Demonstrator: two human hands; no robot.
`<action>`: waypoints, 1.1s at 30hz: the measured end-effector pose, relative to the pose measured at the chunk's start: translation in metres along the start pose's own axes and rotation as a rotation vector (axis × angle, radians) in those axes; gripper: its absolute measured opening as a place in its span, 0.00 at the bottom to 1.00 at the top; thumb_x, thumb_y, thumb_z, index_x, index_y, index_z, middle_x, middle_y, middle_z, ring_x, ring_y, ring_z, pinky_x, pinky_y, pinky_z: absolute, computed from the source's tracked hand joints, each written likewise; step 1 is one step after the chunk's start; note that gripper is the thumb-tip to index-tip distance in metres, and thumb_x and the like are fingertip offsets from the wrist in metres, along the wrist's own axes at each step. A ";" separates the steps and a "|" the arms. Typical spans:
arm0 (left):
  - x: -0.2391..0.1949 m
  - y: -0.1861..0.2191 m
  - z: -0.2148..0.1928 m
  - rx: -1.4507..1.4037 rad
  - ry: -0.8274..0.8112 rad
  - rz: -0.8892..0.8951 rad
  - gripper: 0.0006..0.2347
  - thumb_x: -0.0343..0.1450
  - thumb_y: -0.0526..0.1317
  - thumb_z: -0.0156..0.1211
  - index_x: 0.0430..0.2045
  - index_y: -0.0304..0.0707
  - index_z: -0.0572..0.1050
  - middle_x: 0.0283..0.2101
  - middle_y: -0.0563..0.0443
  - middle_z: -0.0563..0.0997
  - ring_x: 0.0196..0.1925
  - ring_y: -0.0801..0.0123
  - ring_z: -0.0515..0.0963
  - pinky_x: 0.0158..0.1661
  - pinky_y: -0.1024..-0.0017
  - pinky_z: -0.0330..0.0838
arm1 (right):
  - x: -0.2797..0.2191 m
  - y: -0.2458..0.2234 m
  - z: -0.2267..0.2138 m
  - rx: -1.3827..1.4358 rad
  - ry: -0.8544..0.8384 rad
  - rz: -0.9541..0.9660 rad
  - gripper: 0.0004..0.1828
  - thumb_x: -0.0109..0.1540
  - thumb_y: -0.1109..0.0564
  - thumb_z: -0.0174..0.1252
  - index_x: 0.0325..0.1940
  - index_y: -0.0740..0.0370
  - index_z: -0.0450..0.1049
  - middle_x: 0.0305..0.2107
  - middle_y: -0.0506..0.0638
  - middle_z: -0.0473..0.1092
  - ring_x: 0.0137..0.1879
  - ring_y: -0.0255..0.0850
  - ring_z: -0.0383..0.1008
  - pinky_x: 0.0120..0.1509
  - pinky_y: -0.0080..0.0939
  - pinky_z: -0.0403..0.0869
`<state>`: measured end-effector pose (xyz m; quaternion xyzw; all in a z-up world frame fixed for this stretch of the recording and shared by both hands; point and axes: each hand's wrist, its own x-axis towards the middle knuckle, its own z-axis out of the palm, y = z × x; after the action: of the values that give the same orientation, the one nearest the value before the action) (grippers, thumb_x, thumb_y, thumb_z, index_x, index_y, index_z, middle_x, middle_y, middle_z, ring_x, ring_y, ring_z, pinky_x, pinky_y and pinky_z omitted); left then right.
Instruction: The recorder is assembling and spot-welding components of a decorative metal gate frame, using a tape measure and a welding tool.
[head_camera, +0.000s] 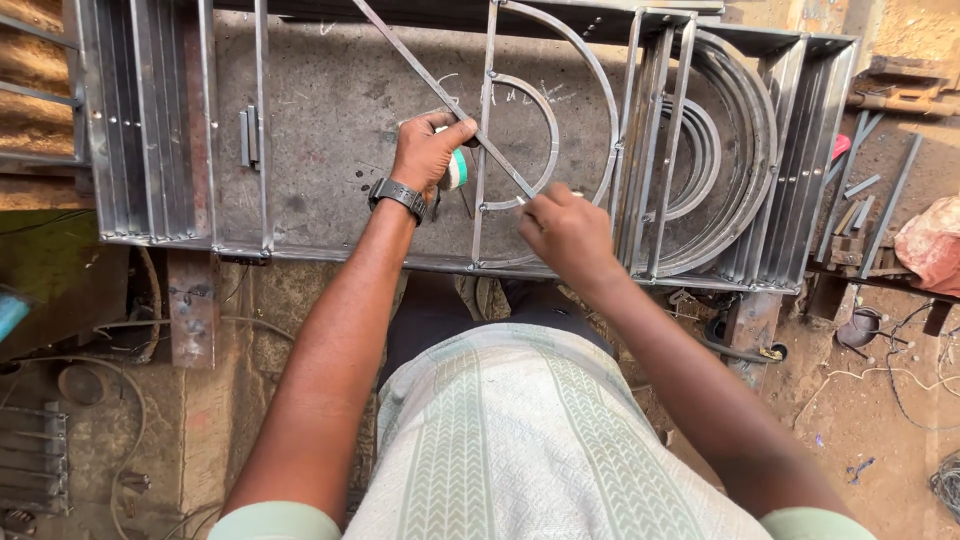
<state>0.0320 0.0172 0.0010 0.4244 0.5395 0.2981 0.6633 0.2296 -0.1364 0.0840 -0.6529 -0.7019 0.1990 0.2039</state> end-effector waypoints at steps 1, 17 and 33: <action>0.002 -0.003 -0.001 0.002 -0.006 0.013 0.09 0.67 0.38 0.70 0.31 0.28 0.84 0.32 0.47 0.85 0.32 0.74 0.80 0.34 0.72 0.74 | 0.002 -0.007 0.003 -0.065 0.080 -0.103 0.08 0.58 0.56 0.71 0.35 0.61 0.79 0.31 0.52 0.73 0.33 0.46 0.78 0.36 0.46 0.77; -0.001 0.003 -0.001 0.036 -0.016 0.031 0.09 0.66 0.39 0.70 0.31 0.28 0.84 0.32 0.45 0.87 0.32 0.71 0.84 0.39 0.68 0.78 | -0.056 0.040 -0.022 0.100 -0.043 0.183 0.08 0.61 0.56 0.69 0.35 0.61 0.79 0.34 0.52 0.76 0.37 0.40 0.79 0.38 0.40 0.82; -0.006 0.011 0.003 0.063 0.003 0.032 0.08 0.67 0.38 0.69 0.30 0.30 0.84 0.32 0.47 0.86 0.31 0.74 0.81 0.34 0.71 0.75 | -0.059 0.050 -0.034 -0.048 -0.146 0.067 0.07 0.58 0.61 0.68 0.39 0.65 0.82 0.34 0.54 0.75 0.37 0.47 0.79 0.43 0.44 0.79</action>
<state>0.0339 0.0165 0.0135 0.4533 0.5427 0.2919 0.6440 0.2933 -0.1916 0.0838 -0.6646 -0.6971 0.2356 0.1297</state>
